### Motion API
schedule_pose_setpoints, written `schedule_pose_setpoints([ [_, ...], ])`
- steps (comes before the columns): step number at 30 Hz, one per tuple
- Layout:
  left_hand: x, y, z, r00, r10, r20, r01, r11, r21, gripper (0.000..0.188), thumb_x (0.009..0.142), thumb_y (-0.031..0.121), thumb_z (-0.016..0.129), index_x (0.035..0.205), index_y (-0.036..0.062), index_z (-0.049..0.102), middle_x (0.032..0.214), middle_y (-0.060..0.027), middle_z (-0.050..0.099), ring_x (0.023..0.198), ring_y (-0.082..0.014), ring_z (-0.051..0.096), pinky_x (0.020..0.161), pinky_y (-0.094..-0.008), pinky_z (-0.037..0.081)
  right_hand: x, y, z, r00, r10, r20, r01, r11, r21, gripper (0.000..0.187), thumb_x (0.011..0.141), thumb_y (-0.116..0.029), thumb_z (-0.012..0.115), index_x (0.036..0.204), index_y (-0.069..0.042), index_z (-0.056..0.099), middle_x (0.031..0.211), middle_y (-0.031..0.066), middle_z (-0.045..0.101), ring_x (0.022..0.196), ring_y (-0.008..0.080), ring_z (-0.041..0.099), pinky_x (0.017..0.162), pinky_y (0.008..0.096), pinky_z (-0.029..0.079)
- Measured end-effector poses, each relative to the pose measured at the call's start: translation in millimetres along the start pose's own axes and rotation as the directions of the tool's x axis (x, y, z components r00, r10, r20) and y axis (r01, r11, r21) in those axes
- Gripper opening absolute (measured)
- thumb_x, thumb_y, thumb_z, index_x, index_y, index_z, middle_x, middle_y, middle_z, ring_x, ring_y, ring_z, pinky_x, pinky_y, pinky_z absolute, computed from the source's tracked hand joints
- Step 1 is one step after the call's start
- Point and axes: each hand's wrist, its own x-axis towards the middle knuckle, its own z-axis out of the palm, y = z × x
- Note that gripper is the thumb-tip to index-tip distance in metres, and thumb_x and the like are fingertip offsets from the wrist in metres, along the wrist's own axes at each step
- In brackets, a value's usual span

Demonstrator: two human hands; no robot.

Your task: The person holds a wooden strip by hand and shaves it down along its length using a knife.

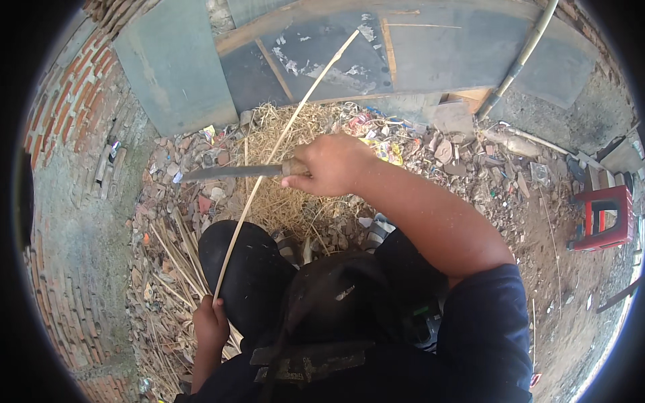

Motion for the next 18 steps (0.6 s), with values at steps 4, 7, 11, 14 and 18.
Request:
schedule_pose_setpoints([
  [4,-3,11,-2,0.999,0.019,-0.040,-0.019,1.000,0.001,0.028,0.100,0.022,0.059,0.082,0.0021,0.050,0.061,-0.0249,0.057,0.060,-0.0499,0.059,0.052,-0.0554,0.042,7,27,-1,0.997,0.046,-0.058,-0.044,0.998,0.041,0.057,0.092,-0.063,0.057,0.095,-0.008,0.068,0.085,0.0177,0.071,0.084,0.0376,0.071,0.076,0.0515,0.057],
  [7,3,14,-3,0.999,0.015,-0.028,-0.014,1.000,0.025,0.028,0.100,0.022,0.059,0.082,0.0019,0.049,0.061,-0.0250,0.057,0.060,-0.0500,0.059,0.053,-0.0557,0.042,4,26,3,0.997,0.049,-0.056,-0.046,0.997,0.056,0.059,0.092,-0.064,0.056,0.093,-0.006,0.068,0.083,0.0180,0.070,0.082,0.0381,0.071,0.074,0.0513,0.057],
  [11,-5,3,3,0.999,0.014,-0.052,-0.012,1.000,0.022,0.029,0.099,0.022,0.060,0.082,0.0017,0.049,0.062,-0.0253,0.057,0.061,-0.0498,0.059,0.053,-0.0558,0.043,3,15,-3,1.000,0.009,0.012,-0.010,0.998,0.054,0.063,0.094,-0.066,0.052,0.094,-0.005,0.068,0.081,0.0173,0.070,0.082,0.0375,0.071,0.076,0.0501,0.058],
  [14,0,14,-1,0.998,0.022,-0.067,-0.020,0.999,0.031,0.028,0.099,0.022,0.061,0.082,0.0017,0.049,0.063,-0.0257,0.058,0.062,-0.0500,0.060,0.053,-0.0558,0.043,6,35,4,0.999,0.051,0.009,-0.051,0.998,0.030,0.062,0.095,-0.065,0.052,0.095,-0.006,0.069,0.082,0.0168,0.070,0.083,0.0347,0.072,0.077,0.0495,0.059],
  [18,5,9,0,1.000,0.025,-0.003,-0.025,0.998,0.051,0.028,0.099,0.022,0.061,0.084,0.0016,0.049,0.064,-0.0254,0.058,0.062,-0.0504,0.059,0.053,-0.0560,0.042,3,45,10,0.976,-0.003,-0.216,-0.002,1.000,-0.023,0.058,0.094,-0.063,0.057,0.086,-0.005,0.064,0.068,0.0145,0.065,0.072,0.0371,0.070,0.075,0.0490,0.057],
])
